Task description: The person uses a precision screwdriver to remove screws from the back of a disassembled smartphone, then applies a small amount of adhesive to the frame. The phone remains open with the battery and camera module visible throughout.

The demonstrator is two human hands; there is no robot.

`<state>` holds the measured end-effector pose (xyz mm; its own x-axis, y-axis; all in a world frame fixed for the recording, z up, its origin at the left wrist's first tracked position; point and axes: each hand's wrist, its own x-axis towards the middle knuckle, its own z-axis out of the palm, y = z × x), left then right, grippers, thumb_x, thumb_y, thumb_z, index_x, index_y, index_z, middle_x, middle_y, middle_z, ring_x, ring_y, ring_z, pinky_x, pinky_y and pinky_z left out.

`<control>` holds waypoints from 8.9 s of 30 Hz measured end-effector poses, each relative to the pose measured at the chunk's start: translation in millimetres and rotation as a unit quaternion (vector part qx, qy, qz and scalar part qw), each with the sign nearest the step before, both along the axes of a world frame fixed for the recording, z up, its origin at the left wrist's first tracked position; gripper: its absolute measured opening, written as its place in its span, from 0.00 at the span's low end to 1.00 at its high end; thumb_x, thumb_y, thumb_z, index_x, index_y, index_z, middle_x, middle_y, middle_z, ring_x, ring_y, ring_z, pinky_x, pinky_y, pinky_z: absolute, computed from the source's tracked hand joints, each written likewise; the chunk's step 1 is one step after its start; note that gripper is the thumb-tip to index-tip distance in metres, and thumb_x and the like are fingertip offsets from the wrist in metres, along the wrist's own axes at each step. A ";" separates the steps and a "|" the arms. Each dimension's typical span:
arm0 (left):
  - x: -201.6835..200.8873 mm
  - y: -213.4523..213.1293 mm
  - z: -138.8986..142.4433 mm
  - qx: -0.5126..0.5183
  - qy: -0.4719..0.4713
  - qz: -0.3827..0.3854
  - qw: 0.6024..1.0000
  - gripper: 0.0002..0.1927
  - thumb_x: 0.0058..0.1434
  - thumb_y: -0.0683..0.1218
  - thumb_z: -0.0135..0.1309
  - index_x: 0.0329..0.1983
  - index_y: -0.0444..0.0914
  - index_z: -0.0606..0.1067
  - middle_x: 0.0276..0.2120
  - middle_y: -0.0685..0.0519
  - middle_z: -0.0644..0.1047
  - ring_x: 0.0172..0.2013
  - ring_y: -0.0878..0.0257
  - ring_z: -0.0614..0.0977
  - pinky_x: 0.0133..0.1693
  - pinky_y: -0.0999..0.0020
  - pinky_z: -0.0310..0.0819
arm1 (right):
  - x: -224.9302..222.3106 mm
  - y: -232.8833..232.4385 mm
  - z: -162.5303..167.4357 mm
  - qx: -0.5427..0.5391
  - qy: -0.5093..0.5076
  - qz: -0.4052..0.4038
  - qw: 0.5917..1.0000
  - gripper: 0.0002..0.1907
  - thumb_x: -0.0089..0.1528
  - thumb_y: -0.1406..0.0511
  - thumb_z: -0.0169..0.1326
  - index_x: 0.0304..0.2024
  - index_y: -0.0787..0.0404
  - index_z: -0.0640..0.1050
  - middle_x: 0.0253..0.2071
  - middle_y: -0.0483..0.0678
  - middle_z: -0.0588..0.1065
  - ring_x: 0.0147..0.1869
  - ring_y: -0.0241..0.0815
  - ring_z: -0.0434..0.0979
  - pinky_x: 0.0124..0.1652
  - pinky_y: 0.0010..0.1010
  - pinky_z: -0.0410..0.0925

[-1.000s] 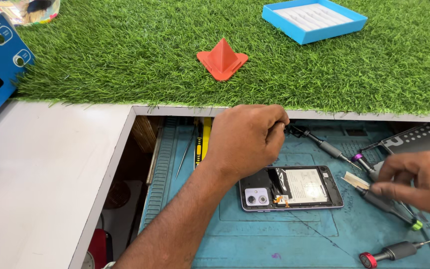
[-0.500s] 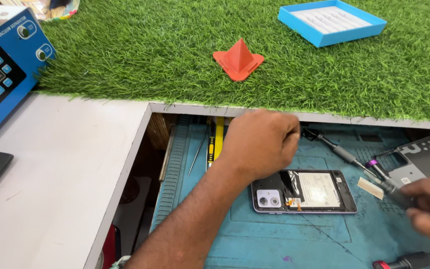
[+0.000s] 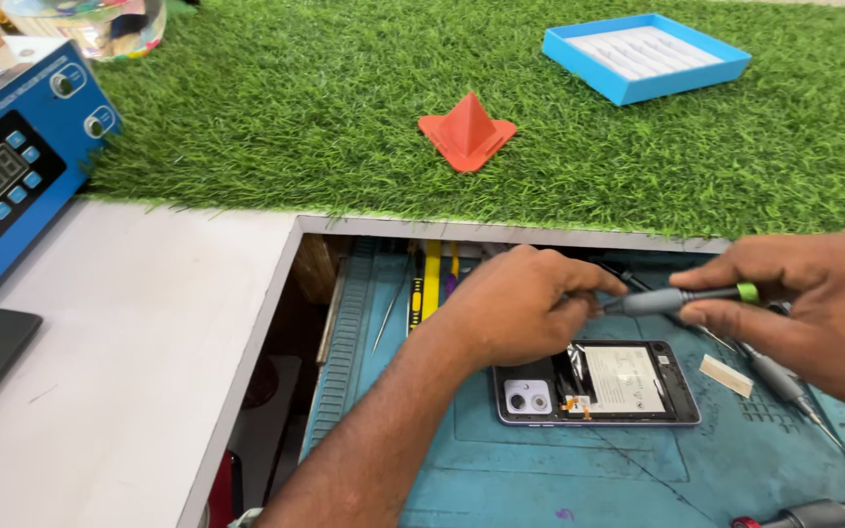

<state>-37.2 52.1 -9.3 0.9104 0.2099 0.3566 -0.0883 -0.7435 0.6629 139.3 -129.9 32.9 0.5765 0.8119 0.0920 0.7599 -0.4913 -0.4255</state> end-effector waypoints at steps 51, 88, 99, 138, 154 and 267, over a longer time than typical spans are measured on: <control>-20.7 -12.8 -7.7 0.084 0.136 0.288 0.944 0.09 0.54 0.47 0.55 0.36 0.47 0.83 0.34 0.45 0.83 0.37 0.45 0.84 0.40 0.48 0.78 | -73.7 28.5 -39.6 0.127 -0.098 0.130 0.978 0.33 0.48 0.55 0.74 0.41 0.60 0.66 0.16 0.49 0.70 0.19 0.50 0.75 0.21 0.39 0.66; -13.1 -19.2 -3.6 0.084 0.175 0.273 0.942 0.10 0.57 0.48 0.54 0.37 0.49 0.84 0.33 0.48 0.83 0.36 0.48 0.84 0.40 0.49 0.79 | -56.8 14.4 -50.9 0.101 0.076 0.218 0.968 0.26 0.53 0.68 0.61 0.49 0.58 0.64 0.42 0.38 0.81 0.19 0.40 0.70 0.23 0.31 0.68; -14.1 -18.2 -5.8 0.085 0.164 0.270 0.945 0.09 0.57 0.48 0.54 0.37 0.48 0.84 0.32 0.48 0.83 0.36 0.47 0.84 0.39 0.49 0.79 | -56.7 22.5 -50.1 0.198 0.006 0.288 0.937 0.27 0.51 0.69 0.62 0.47 0.62 0.62 0.36 0.47 0.78 0.34 0.43 0.79 0.35 0.34 0.72; -6.8 -15.7 -9.9 0.093 0.174 0.269 0.943 0.09 0.55 0.50 0.56 0.36 0.47 0.84 0.33 0.47 0.83 0.37 0.47 0.85 0.41 0.49 0.79 | -54.8 24.6 -56.6 0.102 -0.017 0.114 0.988 0.31 0.53 0.61 0.71 0.49 0.58 0.65 0.26 0.49 0.72 0.23 0.42 0.70 0.24 0.36 0.65; -4.7 -15.5 -11.1 0.088 0.180 0.268 0.942 0.09 0.56 0.50 0.56 0.37 0.48 0.84 0.34 0.48 0.83 0.37 0.48 0.85 0.41 0.49 0.79 | -48.1 23.2 -58.6 0.125 0.057 0.178 0.974 0.27 0.52 0.68 0.64 0.47 0.60 0.64 0.35 0.40 0.79 0.21 0.40 0.71 0.20 0.32 0.66; -29.4 3.9 11.1 0.080 -0.069 0.360 0.927 0.11 0.60 0.51 0.56 0.45 0.49 0.81 0.33 0.54 0.84 0.39 0.51 0.84 0.40 0.52 0.77 | -79.9 46.2 -35.8 0.103 0.031 0.211 0.972 0.26 0.56 0.66 0.65 0.49 0.61 0.64 0.36 0.48 0.78 0.35 0.45 0.81 0.35 0.35 0.72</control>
<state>-66.5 56.0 1.8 0.4986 0.6798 0.5378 0.3929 -0.7303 0.5589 59.4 -83.8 -2.8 0.2056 0.9454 0.2529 0.8450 -0.0411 -0.5332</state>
